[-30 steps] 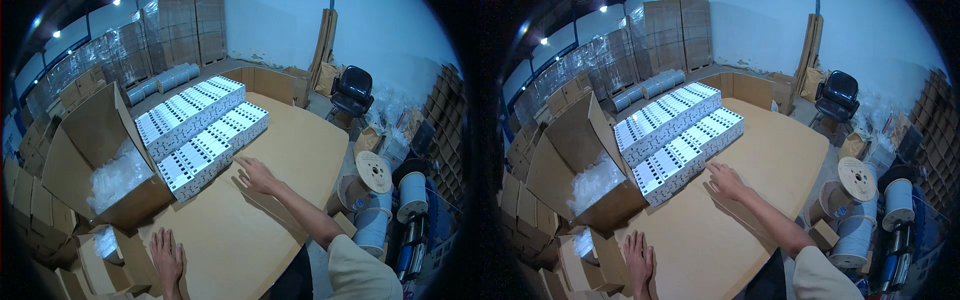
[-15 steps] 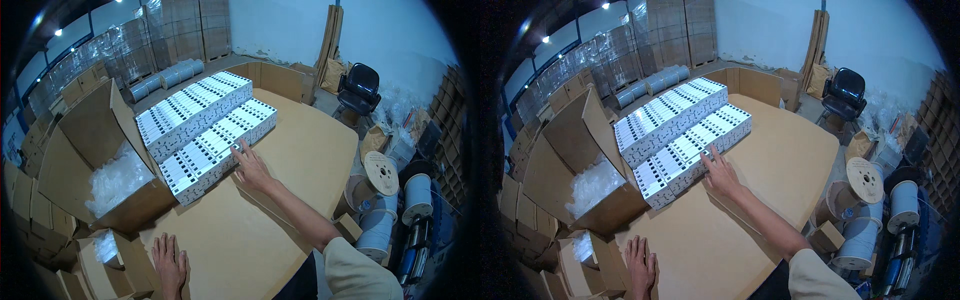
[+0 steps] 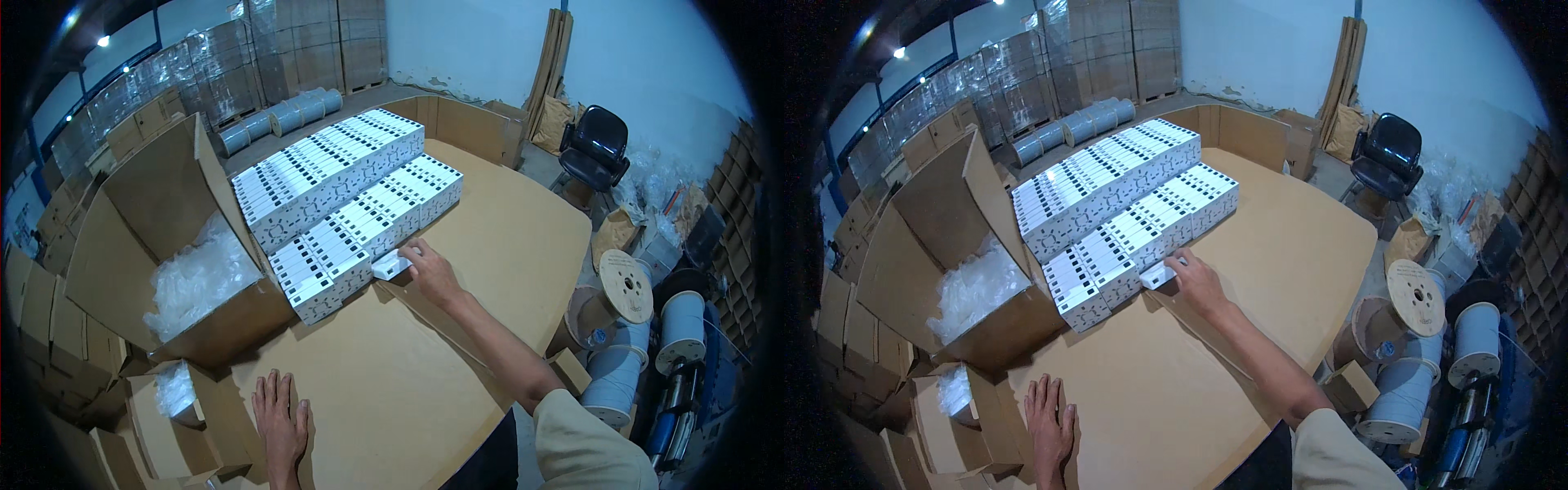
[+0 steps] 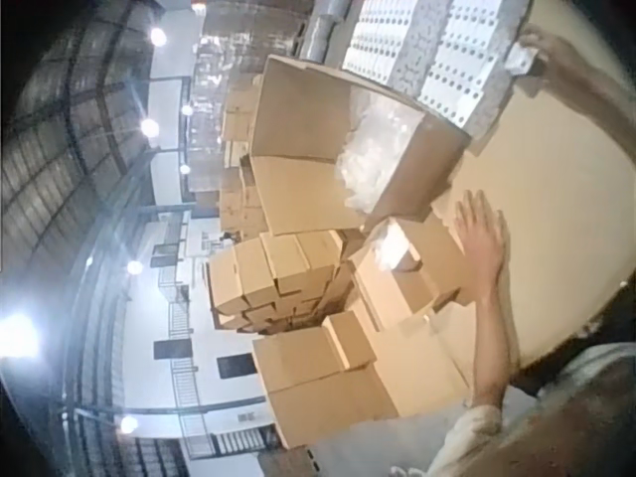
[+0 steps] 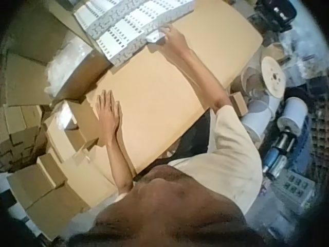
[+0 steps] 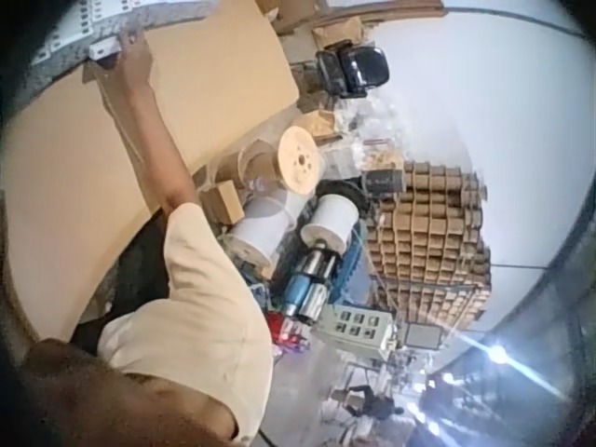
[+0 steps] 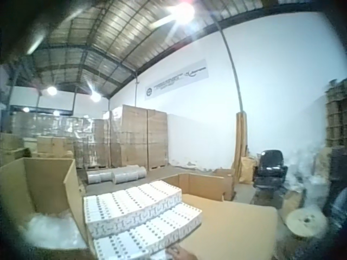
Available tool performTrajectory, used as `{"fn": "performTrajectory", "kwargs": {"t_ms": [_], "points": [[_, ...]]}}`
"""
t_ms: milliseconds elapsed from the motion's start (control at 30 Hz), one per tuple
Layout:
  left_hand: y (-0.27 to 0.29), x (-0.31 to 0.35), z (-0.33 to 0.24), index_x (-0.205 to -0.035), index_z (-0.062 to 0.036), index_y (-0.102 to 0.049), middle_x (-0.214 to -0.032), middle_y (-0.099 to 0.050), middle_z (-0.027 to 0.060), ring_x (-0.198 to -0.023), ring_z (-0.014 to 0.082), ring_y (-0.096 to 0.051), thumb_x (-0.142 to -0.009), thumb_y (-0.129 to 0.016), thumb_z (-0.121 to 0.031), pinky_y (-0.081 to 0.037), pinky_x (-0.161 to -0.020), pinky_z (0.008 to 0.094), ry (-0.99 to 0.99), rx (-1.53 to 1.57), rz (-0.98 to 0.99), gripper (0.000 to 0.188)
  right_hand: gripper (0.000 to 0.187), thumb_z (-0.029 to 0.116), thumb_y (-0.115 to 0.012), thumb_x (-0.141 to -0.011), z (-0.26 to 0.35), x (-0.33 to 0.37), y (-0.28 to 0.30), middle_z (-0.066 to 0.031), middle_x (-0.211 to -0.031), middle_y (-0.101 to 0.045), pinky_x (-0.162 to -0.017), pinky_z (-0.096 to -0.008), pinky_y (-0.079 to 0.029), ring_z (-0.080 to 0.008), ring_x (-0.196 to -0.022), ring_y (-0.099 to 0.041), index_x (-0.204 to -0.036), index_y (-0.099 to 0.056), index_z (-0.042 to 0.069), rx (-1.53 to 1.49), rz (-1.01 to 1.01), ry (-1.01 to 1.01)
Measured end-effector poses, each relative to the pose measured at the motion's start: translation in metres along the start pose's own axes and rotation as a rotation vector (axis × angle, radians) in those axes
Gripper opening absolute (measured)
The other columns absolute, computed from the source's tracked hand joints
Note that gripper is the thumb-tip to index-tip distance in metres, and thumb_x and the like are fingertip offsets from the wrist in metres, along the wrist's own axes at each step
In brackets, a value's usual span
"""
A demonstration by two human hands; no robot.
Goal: Pack small cardboard boxes with bubble wrap and insert into larger shipping containers.
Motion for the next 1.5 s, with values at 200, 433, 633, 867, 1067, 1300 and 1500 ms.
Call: {"fn": "performTrajectory", "kwargs": {"t_ms": [200, 433, 633, 867, 1067, 1300, 1500], "points": [[0.017, 0.005, -0.007, -0.135, -0.0064, -0.057, -0.146, -0.050, 0.0168, -0.141, 0.0373, -0.040, -0.092, -0.065, -0.016, -0.028, -0.119, 0.0515, -0.034, 0.100, -0.061, 0.045, 0.030, -0.001, -0.064, -0.086, 0.042, 0.031, 0.023, -0.0129, -0.115, -0.061, -0.079, -0.0490, -0.055, -0.0387, -0.097, -0.065, -0.114, -0.060, 0.009, -0.145, -0.010, -0.111], [0.043, 0.009, -0.004, -0.128, -0.0010, -0.061, -0.127, -0.061, 0.0167, -0.114, 0.0323, -0.062, -0.095, -0.065, -0.011, -0.050, -0.100, 0.0403, 0.064, 0.436, -0.134, 0.034, 0.027, -0.007, -0.066, -0.087, 0.123, 0.051, 0.013, -0.0137, -0.107, -0.064, -0.074, -0.0379, -0.062, -0.0322, -0.091, -0.069, -0.111, -0.061, 0.001, -0.291, 0.018, -0.130], [0.044, 0.010, 0.014, -0.130, -0.0002, -0.060, -0.111, -0.067, 0.0160, -0.101, 0.0260, -0.068, -0.100, -0.061, -0.018, -0.055, -0.090, 0.0375, 0.172, 0.621, -0.142, 0.034, 0.028, -0.006, -0.067, -0.086, 0.196, 0.061, -0.015, -0.0144, -0.106, -0.064, -0.076, -0.0421, -0.058, -0.0350, -0.092, -0.067, -0.112, -0.061, 0.002, -0.446, 0.114, -0.099], [0.006, 0.018, 0.068, -0.125, -0.0032, -0.054, -0.098, -0.068, 0.0122, -0.087, 0.0156, -0.069, -0.106, -0.054, -0.031, -0.057, -0.069, 0.0300, 0.564, 1.260, -0.073, 0.034, 0.032, -0.003, -0.067, -0.084, 0.273, 0.069, -0.048, -0.0164, -0.112, -0.063, -0.081, -0.0448, -0.055, -0.0385, -0.100, -0.065, -0.114, -0.061, 0.004, -0.592, 0.298, 0.044], [0.003, 0.012, 0.081, -0.126, -0.0024, -0.047, -0.106, -0.064, 0.0104, -0.090, 0.0149, -0.065, -0.102, -0.061, -0.016, -0.058, -0.074, 0.0288, 0.456, 1.179, -0.140, 0.031, 0.034, -0.001, -0.069, -0.081, 0.263, 0.080, -0.075, -0.0180, -0.136, -0.051, -0.082, -0.0386, -0.056, -0.0289, -0.107, -0.065, -0.115, -0.063, 0.004, -0.852, 0.278, 0.033], [0.015, 0.008, 0.080, -0.128, 0.0012, -0.052, -0.110, -0.070, 0.0143, -0.096, 0.0193, -0.069, -0.091, -0.069, 0.000, -0.056, -0.088, 0.0312, 0.301, 1.092, -0.233, 0.040, 0.036, -0.011, -0.062, -0.090, 0.230, 0.086, -0.120, -0.0142, -0.125, -0.058, -0.095, -0.0298, -0.053, -0.0158, -0.113, -0.061, -0.121, -0.047, 0.000, -1.053, 0.442, -0.318], [0.021, 0.010, 0.080, -0.123, 0.0018, -0.057, -0.113, -0.072, 0.0162, -0.108, 0.0224, -0.070, -0.089, -0.067, 0.006, -0.055, -0.093, 0.0347, 0.299, 0.893, -0.191, 0.036, 0.046, -0.014, -0.063, -0.089, 0.239, 0.079, -0.108, -0.0127, -0.113, -0.062, -0.095, -0.0325, -0.054, -0.0178, -0.110, -0.064, -0.127, -0.042, 0.002, -0.996, 0.364, -0.168]]}}
Point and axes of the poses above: each hand's wrist, its own x-axis away from the middle knuckle, its own y-axis out of the back of the hand, z = x × y, the point moved 9 cm from there along -x, towards the middle knuckle
